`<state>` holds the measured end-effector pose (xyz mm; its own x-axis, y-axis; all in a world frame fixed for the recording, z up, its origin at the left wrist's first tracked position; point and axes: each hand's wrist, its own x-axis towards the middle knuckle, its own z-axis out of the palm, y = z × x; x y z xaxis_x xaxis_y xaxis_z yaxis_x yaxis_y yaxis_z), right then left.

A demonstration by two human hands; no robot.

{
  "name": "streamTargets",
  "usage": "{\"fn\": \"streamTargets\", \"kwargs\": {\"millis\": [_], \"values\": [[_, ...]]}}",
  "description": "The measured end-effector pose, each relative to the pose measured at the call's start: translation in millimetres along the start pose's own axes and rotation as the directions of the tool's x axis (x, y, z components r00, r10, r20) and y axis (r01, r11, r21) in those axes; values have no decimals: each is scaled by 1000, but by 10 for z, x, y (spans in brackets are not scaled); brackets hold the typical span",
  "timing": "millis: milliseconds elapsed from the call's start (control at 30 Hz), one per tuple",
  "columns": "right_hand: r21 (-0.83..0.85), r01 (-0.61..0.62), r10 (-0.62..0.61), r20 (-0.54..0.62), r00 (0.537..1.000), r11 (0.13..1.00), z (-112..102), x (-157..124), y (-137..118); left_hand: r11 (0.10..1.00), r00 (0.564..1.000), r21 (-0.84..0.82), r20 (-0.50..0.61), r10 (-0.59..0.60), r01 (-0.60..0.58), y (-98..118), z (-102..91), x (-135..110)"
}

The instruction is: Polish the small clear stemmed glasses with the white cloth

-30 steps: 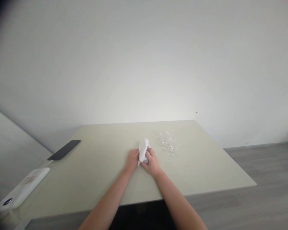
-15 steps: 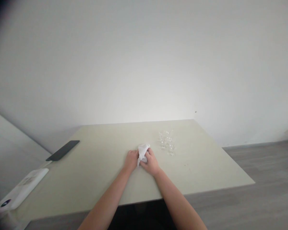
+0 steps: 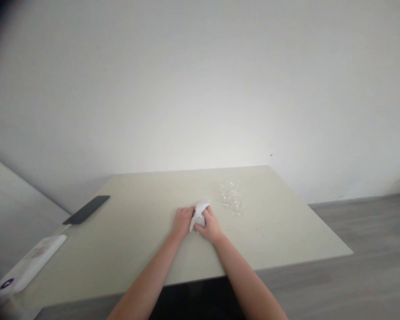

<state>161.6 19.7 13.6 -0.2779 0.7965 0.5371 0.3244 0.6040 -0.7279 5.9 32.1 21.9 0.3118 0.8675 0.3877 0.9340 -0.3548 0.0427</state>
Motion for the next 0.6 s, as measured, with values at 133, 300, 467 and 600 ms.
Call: {"fn": "streamTargets", "kwargs": {"millis": [133, 300, 467, 600], "values": [[67, -109, 113, -60, 992, 992, 47, 14, 96, 1000, 999, -16, -48, 15, -16, 9, -2, 1], [214, -305, 328, -82, 941, 928, 58, 19, 248, 997, 996, 3, -55, 75, -75, 44, 12, -12], [25, -5, 5, 0, 1000, 1000, -20, -2, 56, 999, 997, -22, 65, 31, -29, 40, 9, -4], [4, 4, -3, -34, 999, 1000, 6, -3, 33, 1000, 998, -25, 57, -10, 11, 40, -9, -2]]}}
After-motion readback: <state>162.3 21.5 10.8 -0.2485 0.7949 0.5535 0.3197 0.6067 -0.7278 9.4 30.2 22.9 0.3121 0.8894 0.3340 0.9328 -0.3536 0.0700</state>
